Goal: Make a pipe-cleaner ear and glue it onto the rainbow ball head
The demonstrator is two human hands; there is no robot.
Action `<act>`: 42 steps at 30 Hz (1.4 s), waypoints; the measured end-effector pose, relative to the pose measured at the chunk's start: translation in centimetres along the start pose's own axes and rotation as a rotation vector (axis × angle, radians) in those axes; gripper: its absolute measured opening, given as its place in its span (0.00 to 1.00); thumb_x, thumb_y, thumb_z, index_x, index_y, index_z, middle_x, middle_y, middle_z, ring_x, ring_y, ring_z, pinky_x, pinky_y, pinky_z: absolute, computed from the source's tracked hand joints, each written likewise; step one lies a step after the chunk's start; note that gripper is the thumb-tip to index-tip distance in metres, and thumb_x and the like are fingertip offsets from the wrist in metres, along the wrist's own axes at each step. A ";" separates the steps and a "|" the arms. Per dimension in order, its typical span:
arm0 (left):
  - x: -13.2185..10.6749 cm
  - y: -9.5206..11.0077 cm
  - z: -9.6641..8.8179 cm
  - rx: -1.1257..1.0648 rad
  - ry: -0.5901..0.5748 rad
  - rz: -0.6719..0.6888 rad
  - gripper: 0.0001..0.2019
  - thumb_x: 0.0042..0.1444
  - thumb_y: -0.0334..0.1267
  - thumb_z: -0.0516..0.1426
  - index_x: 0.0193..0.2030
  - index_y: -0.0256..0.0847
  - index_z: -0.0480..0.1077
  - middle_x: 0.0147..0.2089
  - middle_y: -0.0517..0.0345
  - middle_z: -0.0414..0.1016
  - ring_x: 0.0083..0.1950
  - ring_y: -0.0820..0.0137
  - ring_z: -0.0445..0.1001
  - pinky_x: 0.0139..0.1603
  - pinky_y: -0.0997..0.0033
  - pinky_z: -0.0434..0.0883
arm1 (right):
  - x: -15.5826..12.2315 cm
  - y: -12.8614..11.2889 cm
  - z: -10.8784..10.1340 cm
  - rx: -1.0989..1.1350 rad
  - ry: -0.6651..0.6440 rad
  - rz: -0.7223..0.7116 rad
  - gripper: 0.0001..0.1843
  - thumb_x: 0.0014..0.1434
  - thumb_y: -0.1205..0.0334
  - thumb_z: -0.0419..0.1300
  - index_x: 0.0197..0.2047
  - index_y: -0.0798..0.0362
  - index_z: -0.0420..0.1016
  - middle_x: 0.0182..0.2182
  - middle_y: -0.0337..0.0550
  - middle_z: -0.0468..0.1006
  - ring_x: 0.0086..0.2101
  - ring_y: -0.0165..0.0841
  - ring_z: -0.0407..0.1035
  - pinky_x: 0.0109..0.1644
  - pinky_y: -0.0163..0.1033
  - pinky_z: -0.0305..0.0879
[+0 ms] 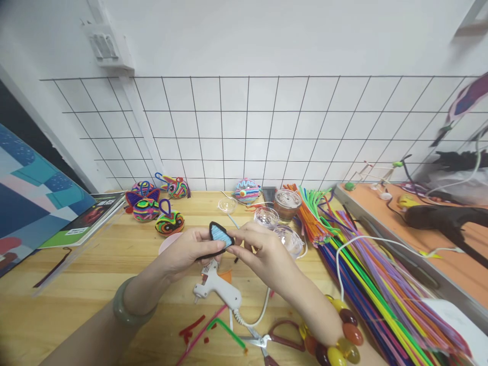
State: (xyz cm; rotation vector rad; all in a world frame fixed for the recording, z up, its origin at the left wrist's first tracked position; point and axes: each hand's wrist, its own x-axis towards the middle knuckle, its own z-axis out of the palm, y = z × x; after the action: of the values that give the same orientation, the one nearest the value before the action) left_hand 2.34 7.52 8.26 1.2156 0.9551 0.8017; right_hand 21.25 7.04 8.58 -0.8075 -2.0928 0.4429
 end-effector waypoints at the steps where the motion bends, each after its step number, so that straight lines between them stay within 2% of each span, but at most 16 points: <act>1: 0.0 0.0 0.0 0.001 -0.001 0.001 0.14 0.43 0.44 0.62 0.31 0.34 0.73 0.21 0.61 0.68 0.18 0.81 0.55 0.19 0.76 0.46 | 0.0 0.0 0.0 -0.002 0.002 -0.003 0.12 0.57 0.65 0.60 0.45 0.52 0.75 0.30 0.43 0.75 0.30 0.33 0.68 0.34 0.38 0.65; 42: -0.1 0.0 0.0 0.007 0.000 -0.016 0.14 0.44 0.44 0.62 0.32 0.34 0.74 0.21 0.60 0.69 0.18 0.80 0.56 0.19 0.76 0.47 | -0.1 0.0 0.0 -0.002 -0.017 0.007 0.11 0.56 0.66 0.61 0.44 0.52 0.76 0.31 0.44 0.76 0.32 0.34 0.70 0.36 0.40 0.67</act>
State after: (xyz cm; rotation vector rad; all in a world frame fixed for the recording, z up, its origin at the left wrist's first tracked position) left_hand 2.28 7.43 8.23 1.2123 0.9676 0.7864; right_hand 21.27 6.97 8.54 -0.8153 -2.1073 0.4529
